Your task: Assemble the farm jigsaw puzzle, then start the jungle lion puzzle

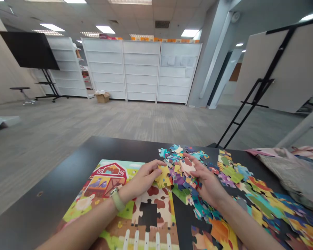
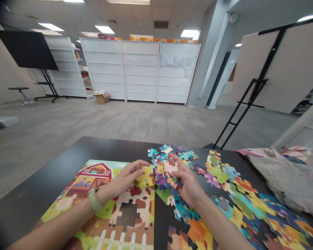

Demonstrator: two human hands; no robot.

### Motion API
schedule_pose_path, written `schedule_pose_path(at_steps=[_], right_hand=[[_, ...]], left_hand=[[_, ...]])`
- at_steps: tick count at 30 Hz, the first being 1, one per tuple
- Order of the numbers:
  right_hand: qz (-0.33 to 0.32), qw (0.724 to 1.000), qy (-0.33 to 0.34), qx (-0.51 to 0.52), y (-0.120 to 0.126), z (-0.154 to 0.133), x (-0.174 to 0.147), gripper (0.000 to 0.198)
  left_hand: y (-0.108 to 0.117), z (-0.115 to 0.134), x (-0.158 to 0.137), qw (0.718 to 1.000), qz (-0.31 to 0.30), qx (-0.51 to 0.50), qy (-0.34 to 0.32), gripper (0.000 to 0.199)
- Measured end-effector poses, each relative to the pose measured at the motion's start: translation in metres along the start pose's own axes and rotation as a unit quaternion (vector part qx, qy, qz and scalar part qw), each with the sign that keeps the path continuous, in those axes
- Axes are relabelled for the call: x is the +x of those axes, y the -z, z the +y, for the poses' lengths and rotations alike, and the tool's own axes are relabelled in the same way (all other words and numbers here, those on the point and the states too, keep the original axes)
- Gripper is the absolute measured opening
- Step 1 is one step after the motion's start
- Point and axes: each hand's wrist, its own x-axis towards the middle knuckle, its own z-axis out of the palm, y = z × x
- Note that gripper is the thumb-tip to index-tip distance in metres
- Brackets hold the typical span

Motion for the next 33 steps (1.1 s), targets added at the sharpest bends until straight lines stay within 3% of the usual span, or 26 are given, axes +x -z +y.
schedule_pose_path(at_steps=[5, 10, 20, 24, 26, 29, 31, 33], right_hand=[[-0.032, 0.999, -0.018, 0.038, -0.013, 0.005, -0.005, 0.083], [-0.065, 0.997, -0.015, 0.024, -0.020, 0.003, -0.009, 0.080], [-0.047, 0.996, 0.054, -0.045, -0.004, 0.000, -0.003, 0.072], [0.008, 0.987, 0.070, -0.144, 0.012, -0.003, 0.004, 0.068], [0.045, 0.954, 0.102, -0.280, 0.021, -0.001, 0.009, 0.063], [0.066, 0.850, 0.183, -0.490, 0.031, 0.006, 0.015, 0.055], [0.088, 0.781, 0.236, -0.571, 0.034, 0.011, 0.018, 0.051], [0.121, 0.729, 0.274, -0.615, 0.036, 0.014, 0.020, 0.046]], left_hand=[[-0.015, -0.004, 0.000, 1.000, 0.000, -0.013, -0.015, 0.050], [-0.018, -0.007, -0.001, 1.000, 0.005, -0.011, -0.026, 0.041], [-0.009, -0.011, 0.000, 0.999, 0.006, -0.034, -0.019, 0.039], [-0.007, -0.018, 0.001, 0.998, 0.011, -0.057, -0.013, 0.041], [-0.006, -0.021, 0.001, 0.998, 0.011, -0.065, -0.010, 0.041], [-0.006, -0.022, 0.002, 0.997, 0.007, -0.075, -0.008, 0.040], [-0.007, -0.021, 0.002, 0.997, 0.006, -0.081, -0.008, 0.039], [-0.007, -0.020, 0.002, 0.996, 0.005, -0.086, -0.008, 0.039]])
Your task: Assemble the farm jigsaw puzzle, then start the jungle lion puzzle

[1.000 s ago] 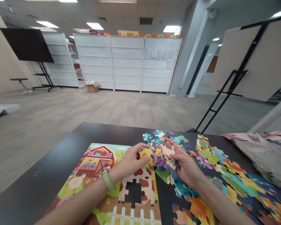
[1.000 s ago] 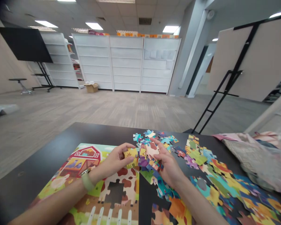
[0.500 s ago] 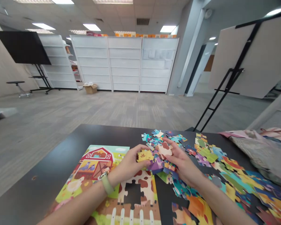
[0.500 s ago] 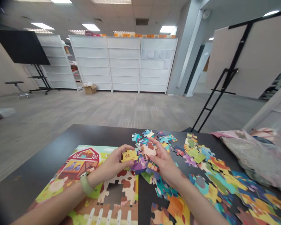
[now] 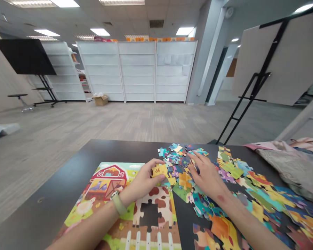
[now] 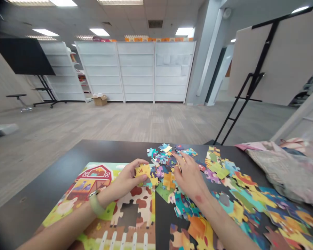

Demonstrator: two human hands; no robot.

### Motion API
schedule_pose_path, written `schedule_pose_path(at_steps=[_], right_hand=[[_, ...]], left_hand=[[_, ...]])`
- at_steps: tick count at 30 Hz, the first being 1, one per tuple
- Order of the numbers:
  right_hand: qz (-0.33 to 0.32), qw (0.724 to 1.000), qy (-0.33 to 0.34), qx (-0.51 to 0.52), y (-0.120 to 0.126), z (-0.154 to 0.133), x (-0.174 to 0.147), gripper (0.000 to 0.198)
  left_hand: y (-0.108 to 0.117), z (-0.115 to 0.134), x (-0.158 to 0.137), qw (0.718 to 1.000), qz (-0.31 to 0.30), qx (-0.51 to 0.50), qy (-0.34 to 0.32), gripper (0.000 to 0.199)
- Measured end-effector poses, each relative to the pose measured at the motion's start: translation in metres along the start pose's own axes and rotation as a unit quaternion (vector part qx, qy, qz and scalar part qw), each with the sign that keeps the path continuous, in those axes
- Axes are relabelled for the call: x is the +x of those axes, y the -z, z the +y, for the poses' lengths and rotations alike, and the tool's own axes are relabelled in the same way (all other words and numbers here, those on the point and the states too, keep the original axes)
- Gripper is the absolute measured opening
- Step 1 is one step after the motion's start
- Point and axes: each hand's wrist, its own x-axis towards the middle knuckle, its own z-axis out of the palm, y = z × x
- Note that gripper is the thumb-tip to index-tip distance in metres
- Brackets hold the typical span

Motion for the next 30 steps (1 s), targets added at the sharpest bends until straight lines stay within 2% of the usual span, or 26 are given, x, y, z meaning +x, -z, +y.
schedule_pose_path(at_steps=[2, 5, 11, 13, 15, 18, 21, 24, 30], right_hand=[[0.023, 0.999, 0.010, -0.046, 0.000, 0.003, 0.000, 0.041], [0.013, 0.998, 0.003, -0.065, 0.002, 0.008, 0.000, 0.038], [-0.014, 0.997, -0.076, -0.009, 0.013, 0.008, 0.003, 0.042], [-0.041, 0.994, -0.103, 0.015, 0.016, 0.006, 0.004, 0.043], [-0.056, 0.994, -0.090, 0.017, 0.017, 0.003, 0.003, 0.039], [-0.075, 0.997, -0.003, 0.000, 0.014, -0.005, -0.002, 0.033], [-0.166, 0.984, 0.061, 0.020, 0.011, -0.015, -0.009, 0.040], [-0.209, 0.976, 0.054, 0.029, 0.012, -0.019, -0.011, 0.050], [-0.175, 0.983, 0.015, 0.057, 0.022, 0.002, -0.001, 0.044]], left_hand=[[0.000, 0.001, 0.000, 1.000, 0.000, -0.004, 0.001, 0.040], [0.000, 0.002, 0.000, 1.000, -0.003, -0.010, 0.006, 0.041], [0.001, 0.007, -0.001, 1.000, -0.003, -0.009, 0.015, 0.042], [0.001, 0.009, -0.001, 1.000, -0.002, -0.003, 0.018, 0.042], [0.001, 0.011, -0.001, 1.000, -0.002, 0.006, 0.021, 0.042], [0.001, 0.011, -0.001, 0.999, -0.003, 0.026, 0.018, 0.042], [0.002, 0.010, -0.002, 0.998, 0.001, 0.063, 0.008, 0.040], [0.003, 0.012, -0.003, 0.992, 0.013, 0.122, -0.001, 0.040], [0.003, 0.018, -0.005, 0.979, 0.022, 0.202, -0.002, 0.048]])
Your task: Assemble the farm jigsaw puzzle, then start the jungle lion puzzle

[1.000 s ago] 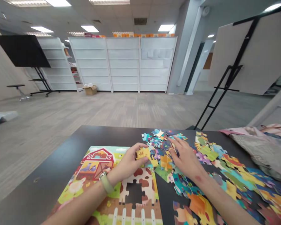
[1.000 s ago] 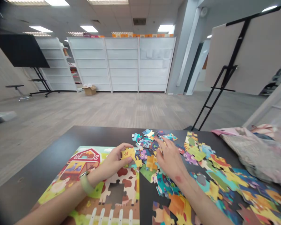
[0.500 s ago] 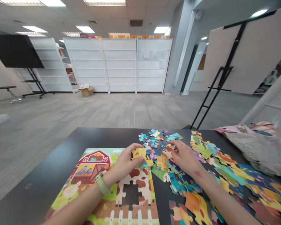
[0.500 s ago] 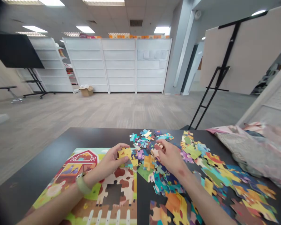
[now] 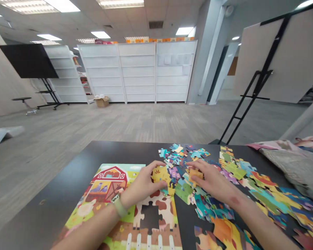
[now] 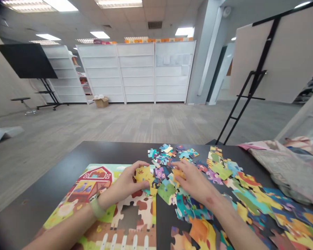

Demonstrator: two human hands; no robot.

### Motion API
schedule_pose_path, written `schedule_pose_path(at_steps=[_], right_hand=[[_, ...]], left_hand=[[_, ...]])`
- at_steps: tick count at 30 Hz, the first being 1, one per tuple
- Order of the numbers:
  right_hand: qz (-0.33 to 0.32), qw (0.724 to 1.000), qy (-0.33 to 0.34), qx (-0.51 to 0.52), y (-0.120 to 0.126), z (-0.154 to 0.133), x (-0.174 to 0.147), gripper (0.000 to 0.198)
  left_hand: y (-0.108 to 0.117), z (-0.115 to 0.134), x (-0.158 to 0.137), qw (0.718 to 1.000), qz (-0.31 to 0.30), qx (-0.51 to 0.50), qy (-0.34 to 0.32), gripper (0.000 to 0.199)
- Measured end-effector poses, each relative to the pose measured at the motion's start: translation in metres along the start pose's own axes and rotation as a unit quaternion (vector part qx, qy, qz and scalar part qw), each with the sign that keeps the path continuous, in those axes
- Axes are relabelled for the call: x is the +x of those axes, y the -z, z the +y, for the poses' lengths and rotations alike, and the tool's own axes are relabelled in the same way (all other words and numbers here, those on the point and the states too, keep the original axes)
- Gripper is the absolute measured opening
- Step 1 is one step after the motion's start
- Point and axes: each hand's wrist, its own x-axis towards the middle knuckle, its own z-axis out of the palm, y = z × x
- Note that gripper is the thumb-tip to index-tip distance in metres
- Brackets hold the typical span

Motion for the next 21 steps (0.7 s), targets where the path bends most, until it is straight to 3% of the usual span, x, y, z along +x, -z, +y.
schedule_pose_path(at_steps=[7, 11, 13, 14, 16, 18, 21], right_hand=[[0.020, 0.991, -0.076, -0.112, 0.005, 0.017, -0.001, 0.031], [0.108, 0.975, -0.078, -0.180, 0.006, 0.017, 0.001, 0.031], [0.138, 0.981, -0.054, -0.128, 0.006, 0.006, 0.000, 0.030], [0.121, 0.989, -0.039, -0.075, 0.005, -0.003, -0.001, 0.031], [0.026, 0.998, -0.010, 0.060, -0.001, -0.022, -0.004, 0.034], [-0.066, 0.984, 0.009, 0.164, -0.011, -0.038, -0.006, 0.039], [-0.071, 0.966, 0.010, 0.248, -0.027, -0.050, -0.007, 0.040]], left_hand=[[0.001, 0.006, -0.001, 0.999, -0.017, 0.032, 0.005, 0.046], [0.002, 0.011, -0.001, 0.998, -0.014, 0.067, -0.008, 0.044], [0.003, 0.012, -0.001, 0.997, -0.013, 0.075, -0.015, 0.043], [0.003, 0.012, -0.001, 0.997, -0.013, 0.074, -0.016, 0.043], [0.002, 0.011, -0.001, 0.997, -0.015, 0.069, -0.016, 0.043], [0.001, 0.009, -0.001, 0.998, -0.016, 0.059, -0.019, 0.045], [0.000, 0.006, -0.001, 0.999, -0.038, -0.010, -0.028, 0.055]])
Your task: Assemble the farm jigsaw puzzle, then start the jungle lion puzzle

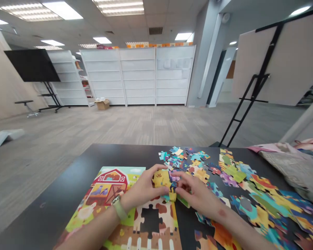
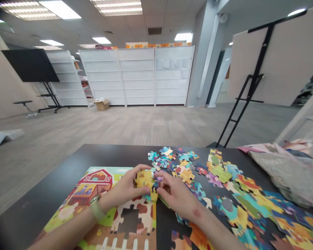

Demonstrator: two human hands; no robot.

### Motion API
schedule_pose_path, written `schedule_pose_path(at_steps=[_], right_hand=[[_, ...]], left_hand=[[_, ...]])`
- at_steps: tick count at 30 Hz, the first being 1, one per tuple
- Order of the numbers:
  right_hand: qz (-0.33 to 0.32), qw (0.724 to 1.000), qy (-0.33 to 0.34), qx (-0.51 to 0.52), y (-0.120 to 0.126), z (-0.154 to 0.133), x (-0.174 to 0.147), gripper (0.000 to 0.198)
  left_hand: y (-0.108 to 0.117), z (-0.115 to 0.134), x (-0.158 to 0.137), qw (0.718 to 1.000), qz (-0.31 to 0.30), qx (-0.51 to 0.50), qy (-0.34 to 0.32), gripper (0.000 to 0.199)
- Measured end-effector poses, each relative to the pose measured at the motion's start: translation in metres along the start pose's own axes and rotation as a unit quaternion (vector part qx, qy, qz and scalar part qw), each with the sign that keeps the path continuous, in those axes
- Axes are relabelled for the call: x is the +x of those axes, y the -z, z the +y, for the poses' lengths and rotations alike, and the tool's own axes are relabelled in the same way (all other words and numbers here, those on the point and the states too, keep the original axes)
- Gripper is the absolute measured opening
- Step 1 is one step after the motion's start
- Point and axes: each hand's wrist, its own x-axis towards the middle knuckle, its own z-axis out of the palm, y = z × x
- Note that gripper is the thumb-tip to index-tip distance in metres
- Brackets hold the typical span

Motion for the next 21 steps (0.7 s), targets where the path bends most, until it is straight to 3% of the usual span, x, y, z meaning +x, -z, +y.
schedule_pose_path(at_steps=[3, 7, 12, 19, 21], right_hand=[[0.033, 0.995, -0.013, 0.090, -0.007, 0.002, 0.002, 0.043], [0.049, 0.985, -0.030, 0.161, -0.007, -0.003, 0.005, 0.037], [0.046, 0.978, -0.036, 0.200, -0.005, -0.005, 0.008, 0.045], [0.050, 0.974, -0.070, 0.208, 0.000, 0.008, 0.008, 0.043], [0.084, 0.972, -0.076, 0.205, 0.003, 0.011, 0.009, 0.044]], left_hand=[[-0.002, -0.001, -0.001, 0.997, -0.023, -0.077, -0.011, 0.063], [-0.009, 0.000, -0.003, 0.992, -0.069, -0.102, -0.018, 0.061], [-0.015, 0.001, -0.006, 0.977, -0.114, -0.182, 0.003, 0.068], [-0.012, 0.003, -0.005, 0.970, -0.116, -0.211, 0.012, 0.062], [-0.012, 0.002, -0.004, 0.966, -0.108, -0.234, 0.023, 0.061]])
